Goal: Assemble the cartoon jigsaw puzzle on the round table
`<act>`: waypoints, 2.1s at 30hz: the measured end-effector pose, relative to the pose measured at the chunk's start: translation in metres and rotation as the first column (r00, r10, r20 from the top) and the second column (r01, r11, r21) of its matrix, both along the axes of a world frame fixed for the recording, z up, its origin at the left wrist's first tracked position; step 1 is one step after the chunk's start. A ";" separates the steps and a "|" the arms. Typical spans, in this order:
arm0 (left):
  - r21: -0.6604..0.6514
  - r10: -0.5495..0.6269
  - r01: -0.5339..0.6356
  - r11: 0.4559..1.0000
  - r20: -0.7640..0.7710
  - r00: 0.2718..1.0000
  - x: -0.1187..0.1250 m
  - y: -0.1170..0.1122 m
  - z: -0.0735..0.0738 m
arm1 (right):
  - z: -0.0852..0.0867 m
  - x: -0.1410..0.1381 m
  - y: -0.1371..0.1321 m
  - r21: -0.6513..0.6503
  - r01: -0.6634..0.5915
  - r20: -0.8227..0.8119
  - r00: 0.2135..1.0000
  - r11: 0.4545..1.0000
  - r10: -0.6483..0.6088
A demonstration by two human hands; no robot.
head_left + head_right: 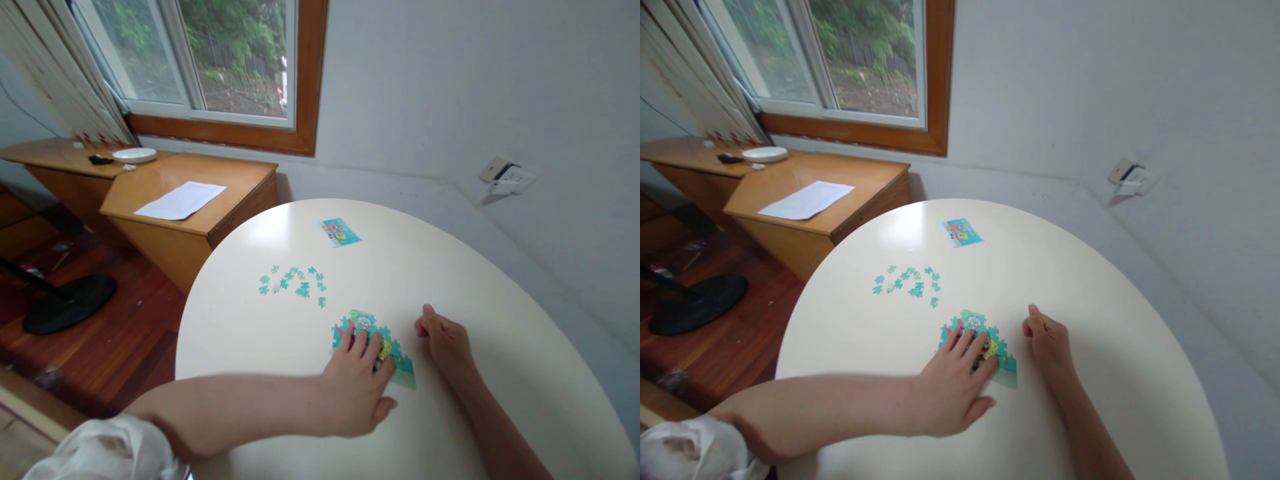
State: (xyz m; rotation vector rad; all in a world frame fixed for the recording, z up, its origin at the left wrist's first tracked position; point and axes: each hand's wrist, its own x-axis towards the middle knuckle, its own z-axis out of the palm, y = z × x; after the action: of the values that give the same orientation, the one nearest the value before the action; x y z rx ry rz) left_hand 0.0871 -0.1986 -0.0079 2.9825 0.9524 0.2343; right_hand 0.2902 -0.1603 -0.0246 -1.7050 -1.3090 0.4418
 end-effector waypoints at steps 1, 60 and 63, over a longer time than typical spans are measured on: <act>-0.001 0.000 0.000 1.000 0.001 1.000 0.000 0.000 0.000 | 0.000 0.000 0.000 0.000 0.000 -0.002 1.000 1.000 0.000; -0.109 -0.010 0.017 0.994 0.062 0.998 0.001 0.022 0.009 | -0.006 0.003 -0.001 0.036 0.018 0.136 0.990 0.999 -0.022; -0.111 -0.001 0.009 0.994 0.077 0.997 0.001 0.024 0.008 | -0.005 0.003 -0.001 0.026 0.028 0.138 0.990 0.999 -0.032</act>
State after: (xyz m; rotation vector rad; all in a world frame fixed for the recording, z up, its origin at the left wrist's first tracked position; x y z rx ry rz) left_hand 0.0882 -0.1746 0.0005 2.8527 0.9184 0.2837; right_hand 0.2932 -0.1618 -0.0299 -1.7591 -1.3802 0.2933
